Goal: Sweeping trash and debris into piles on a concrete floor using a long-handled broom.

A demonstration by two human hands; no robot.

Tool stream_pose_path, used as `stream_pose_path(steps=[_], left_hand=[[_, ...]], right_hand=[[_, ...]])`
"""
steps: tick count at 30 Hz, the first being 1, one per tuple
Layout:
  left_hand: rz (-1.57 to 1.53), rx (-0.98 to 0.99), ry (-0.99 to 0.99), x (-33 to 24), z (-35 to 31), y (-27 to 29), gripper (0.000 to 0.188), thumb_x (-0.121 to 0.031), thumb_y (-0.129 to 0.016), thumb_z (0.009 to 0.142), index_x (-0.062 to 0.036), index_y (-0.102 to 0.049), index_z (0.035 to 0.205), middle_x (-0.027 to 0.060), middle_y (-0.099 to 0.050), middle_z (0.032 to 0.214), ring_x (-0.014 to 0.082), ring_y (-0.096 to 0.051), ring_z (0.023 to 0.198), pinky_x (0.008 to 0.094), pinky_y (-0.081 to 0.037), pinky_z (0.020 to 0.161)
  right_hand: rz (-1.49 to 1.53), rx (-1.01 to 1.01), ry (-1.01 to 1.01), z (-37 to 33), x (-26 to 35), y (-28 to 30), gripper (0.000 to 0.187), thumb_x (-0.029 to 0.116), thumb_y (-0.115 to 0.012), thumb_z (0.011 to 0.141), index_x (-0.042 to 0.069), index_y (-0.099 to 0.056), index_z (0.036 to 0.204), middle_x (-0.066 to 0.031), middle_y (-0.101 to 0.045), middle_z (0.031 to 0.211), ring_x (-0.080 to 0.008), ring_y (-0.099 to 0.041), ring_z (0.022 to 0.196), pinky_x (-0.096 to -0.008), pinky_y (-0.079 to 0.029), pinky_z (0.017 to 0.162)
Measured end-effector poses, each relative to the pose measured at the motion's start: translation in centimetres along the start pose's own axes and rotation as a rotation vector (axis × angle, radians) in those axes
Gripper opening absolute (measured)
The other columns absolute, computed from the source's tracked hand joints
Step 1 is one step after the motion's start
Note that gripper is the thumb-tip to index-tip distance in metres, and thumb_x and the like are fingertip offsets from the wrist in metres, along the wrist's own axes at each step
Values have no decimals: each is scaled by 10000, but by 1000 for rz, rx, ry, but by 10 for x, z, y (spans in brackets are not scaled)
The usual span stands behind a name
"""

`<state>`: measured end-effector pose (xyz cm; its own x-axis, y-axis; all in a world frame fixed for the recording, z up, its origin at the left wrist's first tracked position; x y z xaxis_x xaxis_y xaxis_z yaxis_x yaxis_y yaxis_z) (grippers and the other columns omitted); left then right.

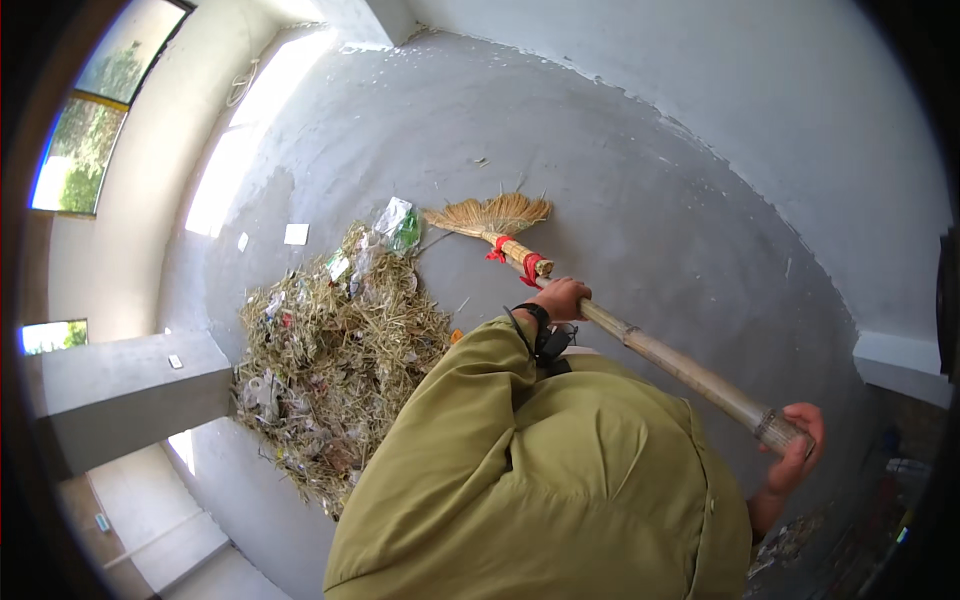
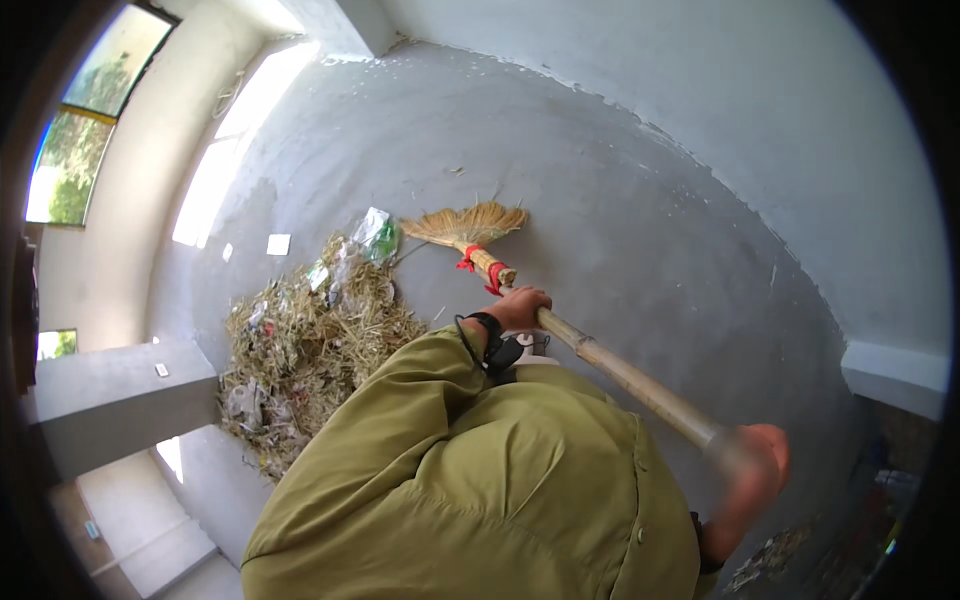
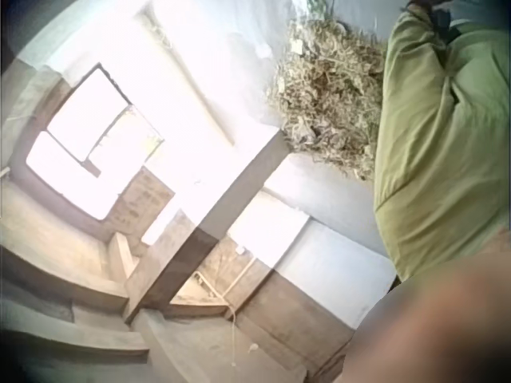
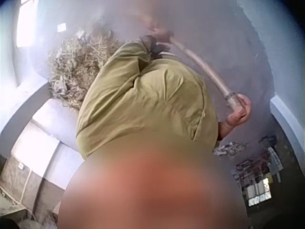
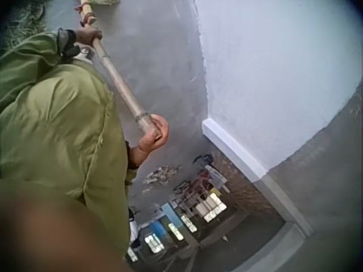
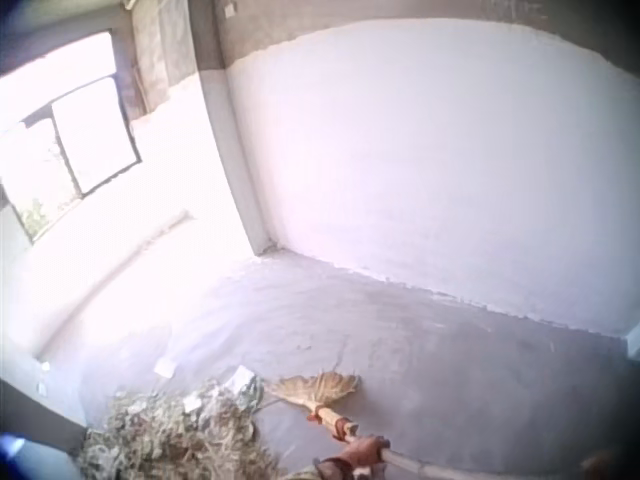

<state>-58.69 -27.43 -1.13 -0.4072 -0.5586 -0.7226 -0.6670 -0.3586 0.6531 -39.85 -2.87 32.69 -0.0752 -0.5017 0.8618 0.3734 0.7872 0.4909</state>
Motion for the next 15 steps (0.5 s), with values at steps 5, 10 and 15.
stream_pose_path(steps=[5,10,15], left_hand=[[-36,-3,232,35,-70,3,383,-341,-678,589,-137,-601,903,62,-579,890,260,-509,930,372,-378,828],[-57,-187,376,59,-112,12,324,-315,-674,597,-139,-595,856,54,-581,867,266,-521,889,373,-390,797],[-38,-452,472,47,-95,12,191,-208,-639,631,-124,-547,775,61,-553,812,266,-510,867,382,-386,759]], right_hand=[[52,146,-118,53,8,-41,412,360,-405,787,-19,-504,914,-55,-440,690,-106,-455,552,-217,-419,434],[45,410,21,81,-7,-76,329,280,-404,779,-17,-515,866,-69,-480,735,-126,-450,659,-256,-418,530],[95,447,-76,114,1,-79,304,255,-408,772,-21,-514,844,-76,-500,765,-159,-465,694,-296,-385,675]])
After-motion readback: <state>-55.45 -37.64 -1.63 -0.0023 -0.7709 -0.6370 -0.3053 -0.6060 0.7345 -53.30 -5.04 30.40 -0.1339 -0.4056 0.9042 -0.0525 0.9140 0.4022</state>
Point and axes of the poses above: each hand's wrist, its own z-axis towards the middle knuckle, its own y-axis out of the back of the hand, x = y × z, the point moved 3 cm from there along z, towards the middle knuckle
